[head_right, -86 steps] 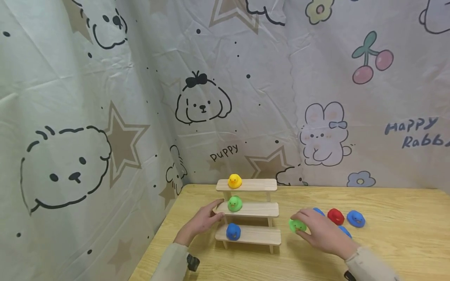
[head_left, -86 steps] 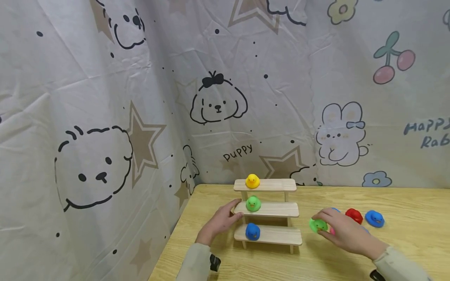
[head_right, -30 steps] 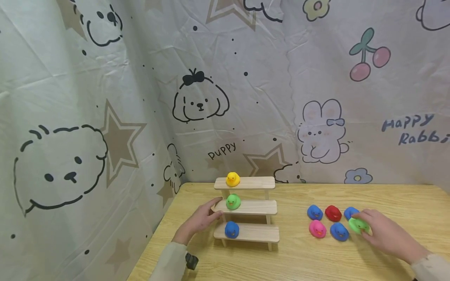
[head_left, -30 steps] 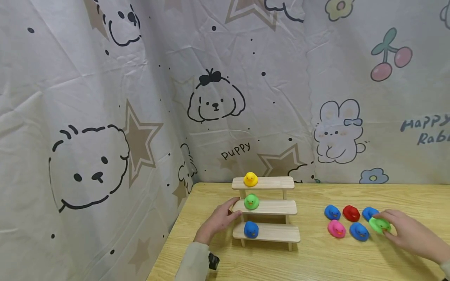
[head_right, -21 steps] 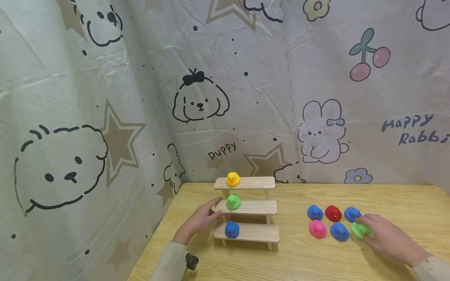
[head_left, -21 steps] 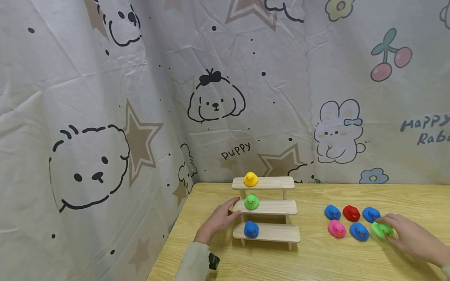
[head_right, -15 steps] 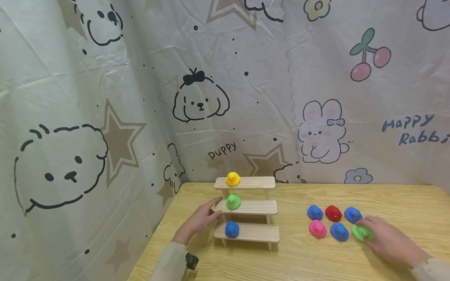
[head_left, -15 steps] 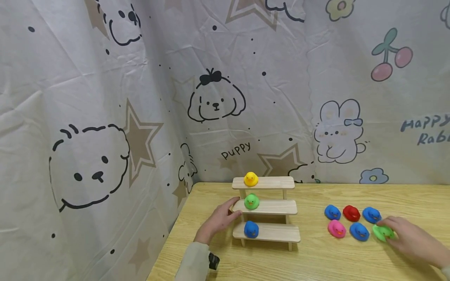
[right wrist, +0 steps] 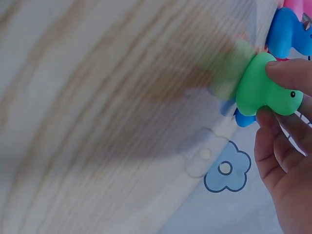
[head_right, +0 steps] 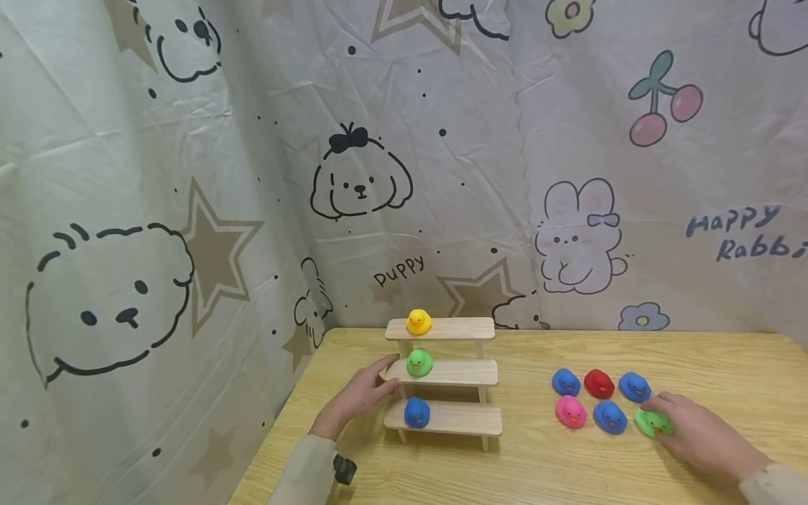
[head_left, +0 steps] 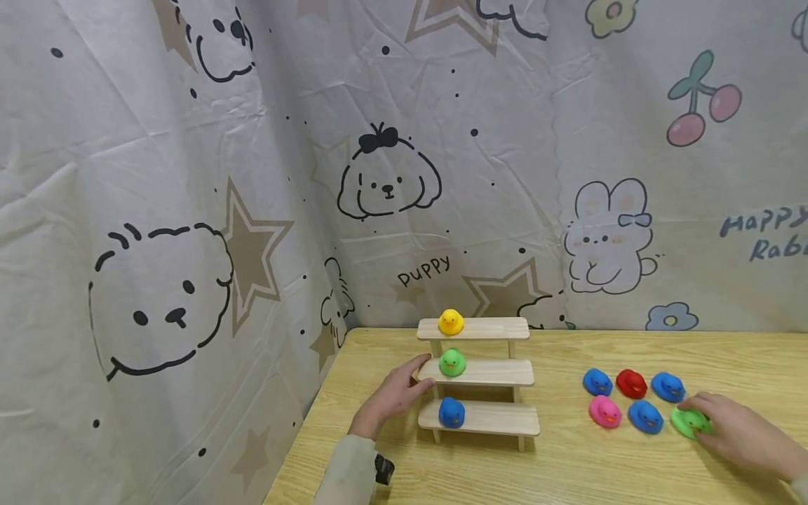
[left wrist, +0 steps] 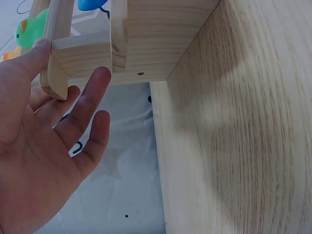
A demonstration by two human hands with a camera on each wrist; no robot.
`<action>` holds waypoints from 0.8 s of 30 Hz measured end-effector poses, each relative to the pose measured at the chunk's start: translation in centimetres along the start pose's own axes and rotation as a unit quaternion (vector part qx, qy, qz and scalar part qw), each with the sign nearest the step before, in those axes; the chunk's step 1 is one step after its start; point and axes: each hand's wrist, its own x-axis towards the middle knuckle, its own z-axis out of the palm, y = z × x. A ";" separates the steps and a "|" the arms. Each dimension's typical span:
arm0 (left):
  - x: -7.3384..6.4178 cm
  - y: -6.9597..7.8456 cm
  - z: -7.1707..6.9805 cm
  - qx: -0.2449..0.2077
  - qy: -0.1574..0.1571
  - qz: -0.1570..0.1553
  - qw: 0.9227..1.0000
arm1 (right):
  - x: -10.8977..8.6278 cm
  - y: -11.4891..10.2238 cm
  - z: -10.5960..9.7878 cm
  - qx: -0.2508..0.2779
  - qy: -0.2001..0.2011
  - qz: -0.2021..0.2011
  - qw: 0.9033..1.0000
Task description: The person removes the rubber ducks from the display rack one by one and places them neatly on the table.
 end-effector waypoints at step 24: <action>-0.1 0.2 0.0 0.012 -0.001 0.007 1.000 | 0.6 -0.3 0.0 -0.006 -0.007 -0.010 1.000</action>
